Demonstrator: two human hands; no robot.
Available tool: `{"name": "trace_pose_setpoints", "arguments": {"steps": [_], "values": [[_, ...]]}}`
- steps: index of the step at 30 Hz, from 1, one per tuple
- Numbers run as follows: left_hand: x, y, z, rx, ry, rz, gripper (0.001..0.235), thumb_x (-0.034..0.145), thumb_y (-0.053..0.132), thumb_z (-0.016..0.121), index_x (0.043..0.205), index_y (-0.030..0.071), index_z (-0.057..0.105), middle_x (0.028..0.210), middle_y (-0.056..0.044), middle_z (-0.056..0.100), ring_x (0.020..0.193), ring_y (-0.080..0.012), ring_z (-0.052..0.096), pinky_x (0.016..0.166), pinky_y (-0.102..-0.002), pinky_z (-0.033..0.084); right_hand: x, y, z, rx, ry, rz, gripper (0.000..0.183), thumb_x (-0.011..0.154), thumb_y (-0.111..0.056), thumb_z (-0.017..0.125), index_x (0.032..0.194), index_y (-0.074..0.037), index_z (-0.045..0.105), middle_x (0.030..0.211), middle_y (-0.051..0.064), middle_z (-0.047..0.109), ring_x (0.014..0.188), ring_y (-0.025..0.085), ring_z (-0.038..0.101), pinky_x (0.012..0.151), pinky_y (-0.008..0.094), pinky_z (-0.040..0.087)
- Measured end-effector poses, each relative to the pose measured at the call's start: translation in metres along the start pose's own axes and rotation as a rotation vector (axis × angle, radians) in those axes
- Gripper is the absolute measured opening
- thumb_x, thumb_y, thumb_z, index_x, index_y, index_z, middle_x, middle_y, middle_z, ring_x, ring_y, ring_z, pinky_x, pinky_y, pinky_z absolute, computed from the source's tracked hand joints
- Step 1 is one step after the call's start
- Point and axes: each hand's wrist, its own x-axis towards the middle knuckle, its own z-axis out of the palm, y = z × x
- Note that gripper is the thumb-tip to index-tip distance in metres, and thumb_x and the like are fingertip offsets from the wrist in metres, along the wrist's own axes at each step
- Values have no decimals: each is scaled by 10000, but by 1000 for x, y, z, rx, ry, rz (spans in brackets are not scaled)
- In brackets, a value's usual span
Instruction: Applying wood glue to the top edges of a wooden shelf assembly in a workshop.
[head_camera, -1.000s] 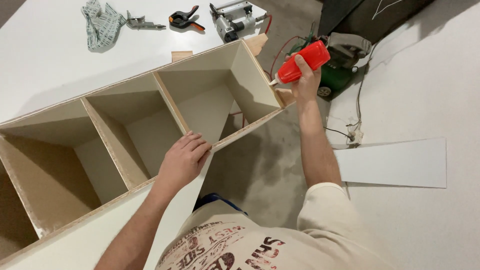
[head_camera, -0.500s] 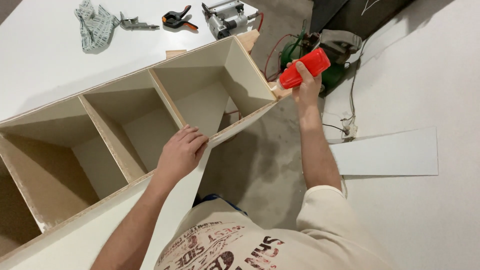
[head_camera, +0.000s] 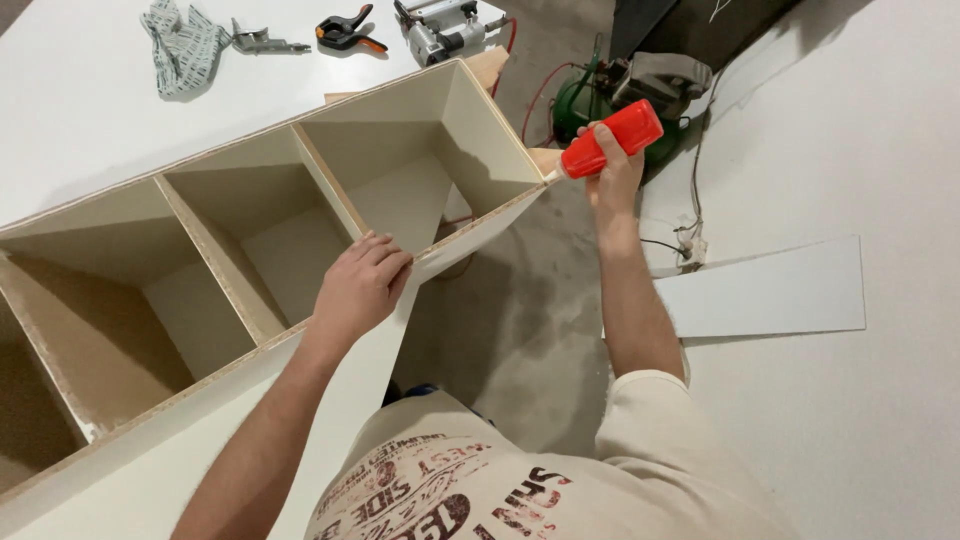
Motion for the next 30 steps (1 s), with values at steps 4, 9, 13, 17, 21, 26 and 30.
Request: {"name": "trace_pose_setpoints", "arguments": {"steps": [4,9,13,17,21,26,30], "values": [[-6,1,-11,-29,76,43,234,871,232,799,1080,149,735,1081,-61,741,1164,-253,702,1126,-409,506,-31,-33,41,152,12,-60,453,942,-118,781,1234,-86,435,1064,110,677,1010,280,712,944,498,607],[-44,-8,-51,45,74,-39,274,873,319,784,1101,176,732,1122,-35,721,1168,-243,692,1099,-397,510,-76,-22,130,361,-155,-42,422,953,-136,787,1241,-118,478,1143,97,661,1111,283,664,1027,491,552],[-73,-31,-73,155,31,-103,262,888,401,767,1045,194,738,1089,-28,736,1150,-234,698,1095,-401,502,-94,31,220,343,-228,48,358,950,-122,760,1198,-99,503,1080,107,682,1044,288,678,972,484,566],[-82,-41,-84,75,-250,-172,394,933,476,718,977,86,750,1090,-93,744,1131,-321,662,1046,-486,490,-94,61,297,357,-189,145,383,780,-88,842,1085,-23,619,958,154,707,890,313,723,729,444,600],[-75,-35,-92,64,-322,-263,388,981,455,660,992,80,759,983,-67,749,956,-310,694,899,-447,529,-82,95,335,284,-194,194,555,741,-79,877,1205,-44,574,1029,156,698,910,331,729,776,432,601],[-79,-39,-87,75,-360,-286,424,989,492,638,924,90,755,873,-54,741,832,-306,687,842,-443,523,-78,122,348,172,-184,201,540,744,-115,872,1200,-73,585,1021,125,705,912,307,726,786,419,590],[-83,-40,-84,107,-300,-269,433,977,514,663,905,95,740,834,-41,722,780,-286,672,808,-412,516,-82,123,349,149,-200,182,433,774,-116,853,1135,-83,616,922,131,754,885,273,718,758,394,578]]}}
